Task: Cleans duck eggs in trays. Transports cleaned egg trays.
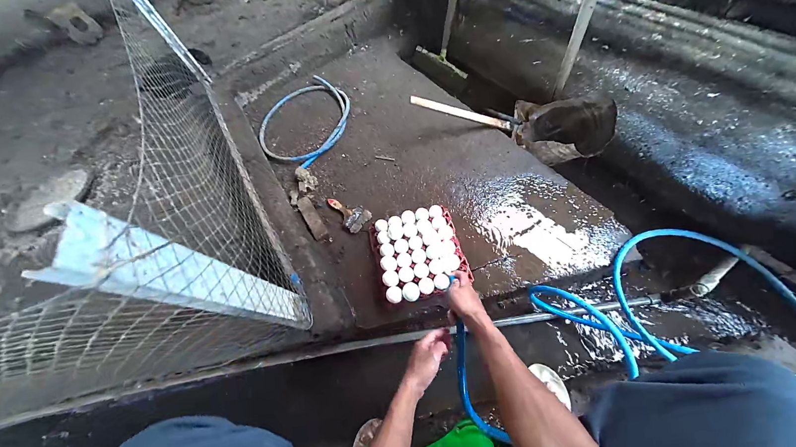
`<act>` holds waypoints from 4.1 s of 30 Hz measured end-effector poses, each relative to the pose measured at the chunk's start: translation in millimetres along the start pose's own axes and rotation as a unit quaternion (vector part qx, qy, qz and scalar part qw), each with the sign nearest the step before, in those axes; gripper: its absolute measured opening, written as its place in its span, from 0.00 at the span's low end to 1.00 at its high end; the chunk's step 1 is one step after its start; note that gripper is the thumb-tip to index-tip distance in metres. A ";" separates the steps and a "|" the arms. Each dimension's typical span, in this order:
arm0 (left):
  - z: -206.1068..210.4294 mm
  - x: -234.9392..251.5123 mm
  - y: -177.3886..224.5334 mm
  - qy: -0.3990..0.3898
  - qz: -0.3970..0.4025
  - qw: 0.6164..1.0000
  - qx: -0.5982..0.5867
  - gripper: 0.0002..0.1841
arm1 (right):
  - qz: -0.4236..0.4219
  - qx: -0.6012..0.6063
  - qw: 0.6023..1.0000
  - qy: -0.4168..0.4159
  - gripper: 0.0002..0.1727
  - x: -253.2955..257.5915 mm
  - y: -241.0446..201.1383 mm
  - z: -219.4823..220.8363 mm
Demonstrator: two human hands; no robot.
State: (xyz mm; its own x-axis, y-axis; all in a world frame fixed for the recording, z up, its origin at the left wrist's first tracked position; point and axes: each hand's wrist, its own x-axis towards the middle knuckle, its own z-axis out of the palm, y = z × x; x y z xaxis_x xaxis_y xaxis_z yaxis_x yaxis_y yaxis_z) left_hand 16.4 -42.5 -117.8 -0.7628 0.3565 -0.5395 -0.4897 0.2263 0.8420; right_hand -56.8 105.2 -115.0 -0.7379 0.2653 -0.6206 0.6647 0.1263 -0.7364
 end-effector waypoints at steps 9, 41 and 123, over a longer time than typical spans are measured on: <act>1.6 -9.2 -5.8 -0.084 0.021 0.996 -0.020 0.15 | 0.013 -0.058 0.987 -0.147 0.25 -18.3 -8.4 0.7; -42.9 34.0 -25.8 0.115 -0.086 0.978 -0.152 0.16 | 0.107 -0.085 0.990 0.028 0.26 -25.0 3.1 -18.8; -96.1 154.0 38.6 0.271 -0.100 0.954 -0.080 0.37 | 0.082 0.083 0.988 0.103 0.34 124.8 -1.1 -66.7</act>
State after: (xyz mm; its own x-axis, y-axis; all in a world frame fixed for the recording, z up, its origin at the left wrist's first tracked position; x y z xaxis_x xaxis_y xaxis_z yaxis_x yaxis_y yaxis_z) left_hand -160.6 -65.9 -168.5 -0.7326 -0.2096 -0.6476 -0.6734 0.0843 0.7345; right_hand -141.8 202.0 -173.6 -0.5712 0.4599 -0.6799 0.7326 -0.0880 -0.6750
